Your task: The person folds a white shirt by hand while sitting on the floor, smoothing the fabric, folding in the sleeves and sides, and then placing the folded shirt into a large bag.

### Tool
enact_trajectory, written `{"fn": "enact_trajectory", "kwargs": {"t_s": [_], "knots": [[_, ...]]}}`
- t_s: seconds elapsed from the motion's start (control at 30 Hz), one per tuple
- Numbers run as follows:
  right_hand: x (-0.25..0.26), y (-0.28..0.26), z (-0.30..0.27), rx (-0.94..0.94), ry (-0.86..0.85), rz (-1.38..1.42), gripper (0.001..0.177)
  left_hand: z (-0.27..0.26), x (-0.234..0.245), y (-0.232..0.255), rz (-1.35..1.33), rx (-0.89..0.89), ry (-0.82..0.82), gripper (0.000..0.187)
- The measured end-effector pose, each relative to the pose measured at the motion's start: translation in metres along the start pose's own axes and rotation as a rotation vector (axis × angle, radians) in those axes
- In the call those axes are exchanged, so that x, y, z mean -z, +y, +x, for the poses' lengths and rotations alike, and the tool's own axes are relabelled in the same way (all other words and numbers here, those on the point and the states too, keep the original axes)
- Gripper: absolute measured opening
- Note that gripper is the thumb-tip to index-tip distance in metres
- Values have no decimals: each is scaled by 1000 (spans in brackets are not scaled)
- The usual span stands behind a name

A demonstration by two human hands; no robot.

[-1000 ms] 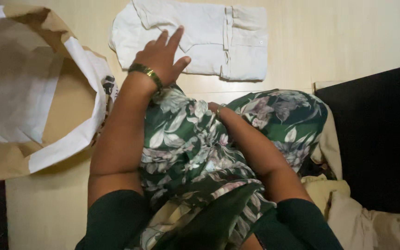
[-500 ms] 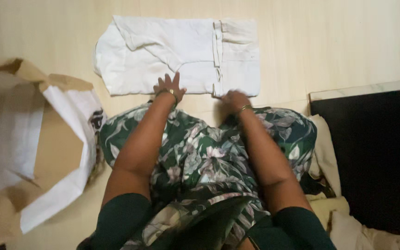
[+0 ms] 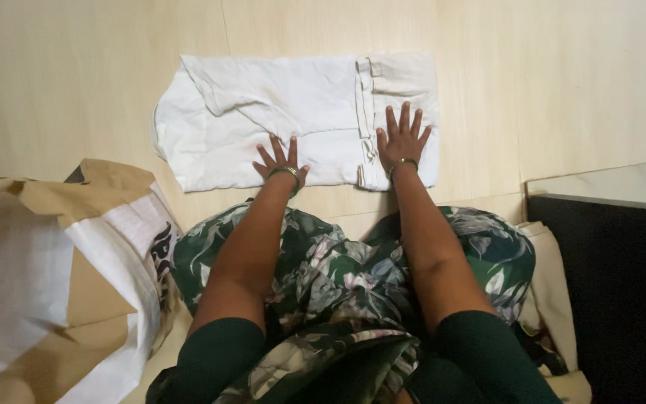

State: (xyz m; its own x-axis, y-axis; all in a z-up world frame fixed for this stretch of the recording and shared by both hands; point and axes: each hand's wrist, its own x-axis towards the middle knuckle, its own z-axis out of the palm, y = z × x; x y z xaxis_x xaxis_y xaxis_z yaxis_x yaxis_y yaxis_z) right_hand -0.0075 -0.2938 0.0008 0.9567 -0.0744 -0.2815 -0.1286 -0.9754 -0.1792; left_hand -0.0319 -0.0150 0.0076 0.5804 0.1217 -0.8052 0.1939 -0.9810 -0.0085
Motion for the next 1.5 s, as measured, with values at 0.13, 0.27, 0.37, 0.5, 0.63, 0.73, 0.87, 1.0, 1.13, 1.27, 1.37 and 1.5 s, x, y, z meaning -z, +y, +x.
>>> {"fn": "enact_trajectory", "kwargs": {"t_s": [0.13, 0.27, 0.37, 0.5, 0.63, 0.73, 0.87, 1.0, 1.13, 1.27, 1.37, 1.5], "knots": [[2, 0, 5, 5, -11, 1, 64, -3, -1, -3, 0, -20, 18, 89], [3, 32, 22, -9, 114, 119, 56, -13, 3, -6, 6, -29, 49, 88], [6, 77, 28, -220, 318, 243, 53, -20, 0, -12, 23, -45, 113, 87], [19, 102, 15, -444, 61, 248, 61, -33, -4, -19, -55, 0, 124, 87], [18, 96, 6, -436, 0, 402, 76, -37, -9, -21, -42, -1, 63, 89], [10, 94, -2, -466, 21, 545, 72, -45, -12, -21, -41, -46, 50, 86], [3, 111, 1, -485, 48, 446, 62, -63, -9, -12, -3, -21, -102, 91], [5, 129, -2, -562, -8, 274, 54, -76, -11, -6, 85, -48, -226, 83], [12, 143, -12, -476, 70, 470, 47, -85, -7, -11, 46, -98, -155, 69], [20, 124, -8, -102, 267, 421, 56, -67, -8, -6, -102, -221, 80, 59], [21, 85, -16, -17, 184, 387, 51, -33, -34, 3, -321, -405, 263, 58], [29, 3, -29, 61, 70, 302, 50, 16, -64, 26, -830, -614, 260, 64]]}}
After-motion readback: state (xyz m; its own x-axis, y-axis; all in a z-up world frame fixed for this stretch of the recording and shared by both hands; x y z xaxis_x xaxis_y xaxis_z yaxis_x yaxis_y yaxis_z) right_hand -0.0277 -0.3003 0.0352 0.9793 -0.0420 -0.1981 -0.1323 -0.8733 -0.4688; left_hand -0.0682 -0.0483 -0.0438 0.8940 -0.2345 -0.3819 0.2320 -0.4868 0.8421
